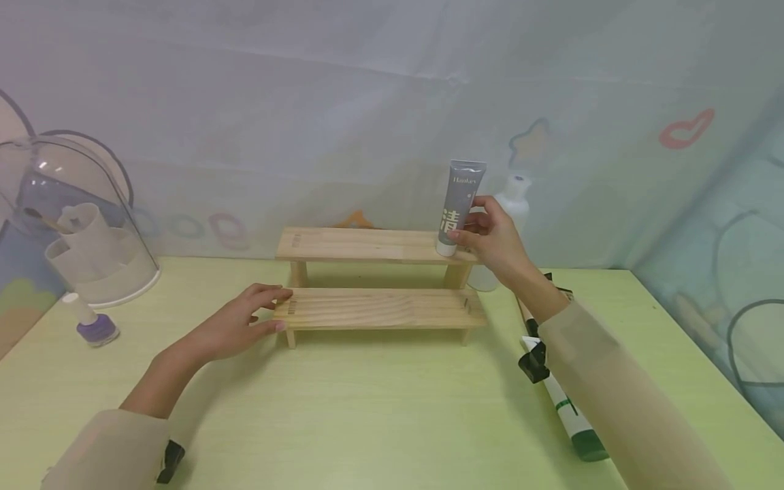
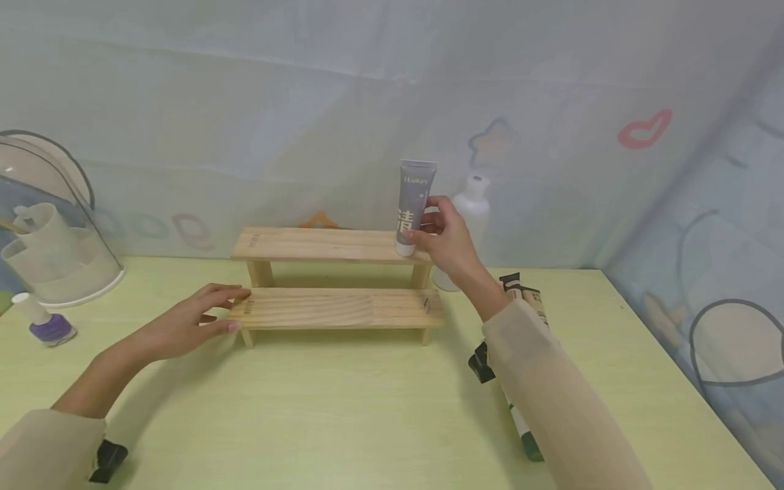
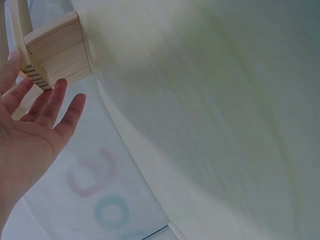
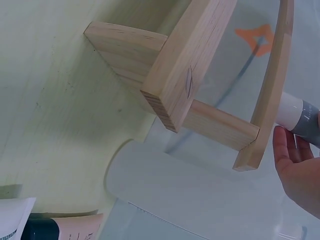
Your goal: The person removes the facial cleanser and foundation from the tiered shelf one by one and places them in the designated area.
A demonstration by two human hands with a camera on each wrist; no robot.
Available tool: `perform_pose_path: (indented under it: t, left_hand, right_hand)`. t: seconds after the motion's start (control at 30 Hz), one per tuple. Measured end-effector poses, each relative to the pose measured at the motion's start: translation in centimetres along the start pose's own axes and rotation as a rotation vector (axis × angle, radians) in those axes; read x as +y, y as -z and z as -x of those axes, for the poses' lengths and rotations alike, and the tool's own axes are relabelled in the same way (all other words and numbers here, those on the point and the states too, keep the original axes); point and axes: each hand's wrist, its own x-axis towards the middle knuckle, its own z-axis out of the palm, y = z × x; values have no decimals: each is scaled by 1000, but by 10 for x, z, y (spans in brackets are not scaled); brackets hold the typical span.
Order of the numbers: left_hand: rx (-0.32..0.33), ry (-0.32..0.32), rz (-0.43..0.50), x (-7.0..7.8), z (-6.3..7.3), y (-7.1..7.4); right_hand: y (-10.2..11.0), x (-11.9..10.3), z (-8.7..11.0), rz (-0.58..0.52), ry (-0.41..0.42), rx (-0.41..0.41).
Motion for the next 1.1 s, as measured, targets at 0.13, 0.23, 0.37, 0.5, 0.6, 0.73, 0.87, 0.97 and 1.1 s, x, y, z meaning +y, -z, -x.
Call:
perform_pose_path:
  t: [0.13, 0.23, 0.37, 0.5, 0.6, 0.73, 0.87, 0.97, 1.1]
  left_hand:
    - [-4, 3, 7, 0, 0, 0]
    - [-4, 7, 10, -1, 0, 0]
    - [-3, 8, 9, -1, 0, 0]
    - [-2, 4, 10, 0, 1, 1]
    - [-3, 2, 12, 1, 1, 1]
    - [-3, -3, 10, 2, 1, 1]
    - [-4, 0, 16, 2, 1, 1]
    - [-3, 3, 20, 1, 1, 0]
    - [0, 0, 10, 0, 1, 0]
  right_hand:
    - [1, 0, 1, 8, -2, -4]
    - [1, 0, 2, 9, -7, -8]
    - [2, -1, 4, 10, -7, -8]
    - [4, -1, 5, 5, -3, -9]
    - [5, -1, 6, 12, 5, -13]
    - [7, -1, 8, 22, 12, -15]
    - [9, -1, 10, 35, 14, -10]
    - [12, -2, 13, 49, 14, -5]
    - [15, -2, 15, 61, 10, -8]
